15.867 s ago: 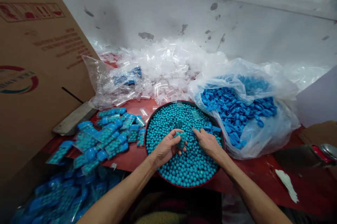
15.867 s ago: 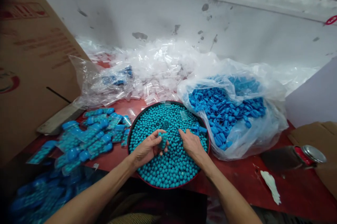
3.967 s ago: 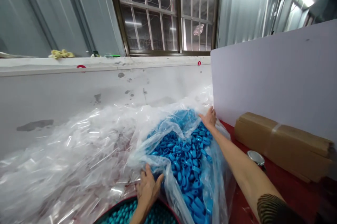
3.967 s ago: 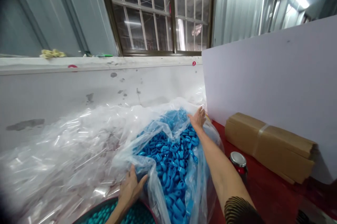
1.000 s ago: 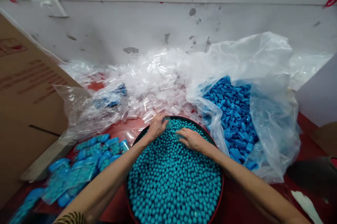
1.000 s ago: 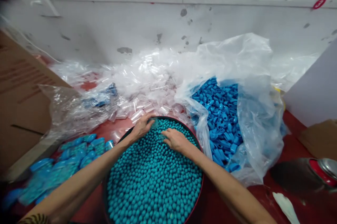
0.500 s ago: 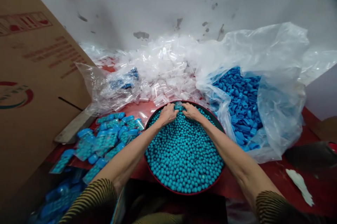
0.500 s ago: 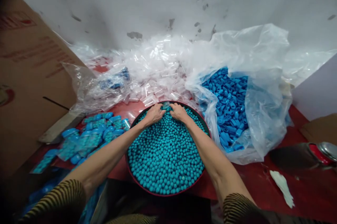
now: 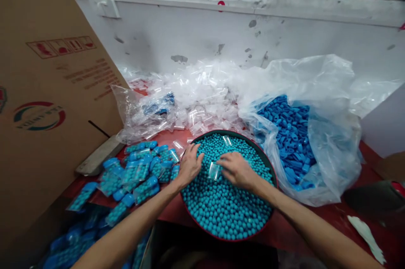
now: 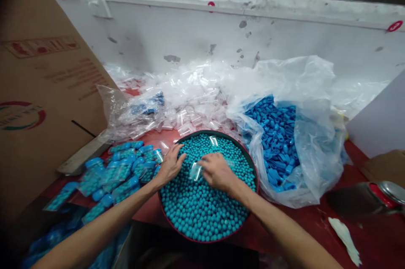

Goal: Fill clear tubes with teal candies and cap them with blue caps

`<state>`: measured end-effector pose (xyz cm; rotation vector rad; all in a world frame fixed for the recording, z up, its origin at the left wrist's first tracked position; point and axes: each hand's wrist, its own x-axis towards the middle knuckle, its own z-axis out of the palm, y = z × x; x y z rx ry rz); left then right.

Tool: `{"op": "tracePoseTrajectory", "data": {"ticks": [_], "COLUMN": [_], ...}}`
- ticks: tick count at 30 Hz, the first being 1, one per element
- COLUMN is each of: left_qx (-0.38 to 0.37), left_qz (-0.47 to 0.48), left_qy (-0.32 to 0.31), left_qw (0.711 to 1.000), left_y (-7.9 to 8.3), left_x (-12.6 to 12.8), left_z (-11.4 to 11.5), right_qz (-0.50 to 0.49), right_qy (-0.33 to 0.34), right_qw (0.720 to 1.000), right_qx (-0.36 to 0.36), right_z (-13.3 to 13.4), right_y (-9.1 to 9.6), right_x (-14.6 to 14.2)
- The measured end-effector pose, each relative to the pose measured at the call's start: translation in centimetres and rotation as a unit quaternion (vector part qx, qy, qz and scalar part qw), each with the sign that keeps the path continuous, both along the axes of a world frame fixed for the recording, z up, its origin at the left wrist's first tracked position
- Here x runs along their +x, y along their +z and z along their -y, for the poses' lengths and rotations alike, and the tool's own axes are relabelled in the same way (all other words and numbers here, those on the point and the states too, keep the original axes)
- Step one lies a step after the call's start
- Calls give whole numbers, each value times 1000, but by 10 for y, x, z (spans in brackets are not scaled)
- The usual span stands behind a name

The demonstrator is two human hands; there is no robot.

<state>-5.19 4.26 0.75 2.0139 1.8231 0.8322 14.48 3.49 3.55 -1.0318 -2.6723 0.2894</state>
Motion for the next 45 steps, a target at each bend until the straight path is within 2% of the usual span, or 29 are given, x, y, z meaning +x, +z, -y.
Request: {"op": "tracePoseTrajectory", "data": {"ticks": [3, 5, 7, 10, 12, 15, 17, 19, 21, 23, 26, 28, 33, 38, 42, 45], "left_qx": [-74, -110, -114, -98, -91, -82, -57, -14, 38, 77, 70, 42, 7, 35, 35, 29], "left_qz": [13, 35, 57, 77, 92, 107, 106, 93, 68, 22, -80, -135, -195, -255, -292, -323], "left_qy": [28, 33, 25, 13, 9, -26, -63, -67, -10, 76, 133, 115, -2, -24, -39, -24], "left_qw": [997, 993, 992, 992, 992, 991, 991, 993, 997, 994, 985, 983, 981, 966, 955, 946], "left_y": [-12, -18, -20, -20, -16, -4, 7, 16, 19, 16, 3, -6, -20, -24, -14, -10], "left_x": [-2, 6, 18, 38, 52, 68, 68, 57, 32, 1, -41, -59, -81, -86, -97, -116], "left_z": [3, 6, 10, 13, 15, 21, 27, 32, 37, 41, 45, 47, 52, 52, 55, 69], "right_qz": [14, 35, 53, 43, 16, -10, -2, 12, 3, -30, -91, -125, -161, -174, -179, -183], "right_qy": [169, 212, 228, 221, 180, 97, 50, 17, -13, -51, -77, -90, -113, -120, -113, -112], "right_qw": [986, 977, 972, 974, 983, 995, 998, 997, 998, 997, 991, 986, 980, 977, 977, 976], "right_qx": [0, 7, 18, 35, 31, -10, -49, -71, -66, -50, -54, -59, -33, -23, -22, -27], "right_z": [47, 58, 54, 32, 20, 13, 12, 13, 15, 18, 26, 30, 33, 30, 30, 31], "right_y": [-3, -13, -25, -40, -44, -40, -32, -22, -14, -13, -24, -38, -62, -60, -57, -57], "right_x": [-22, -31, -34, -26, -18, -5, 5, 15, 24, 29, 28, 25, 21, 22, 21, 20]}}
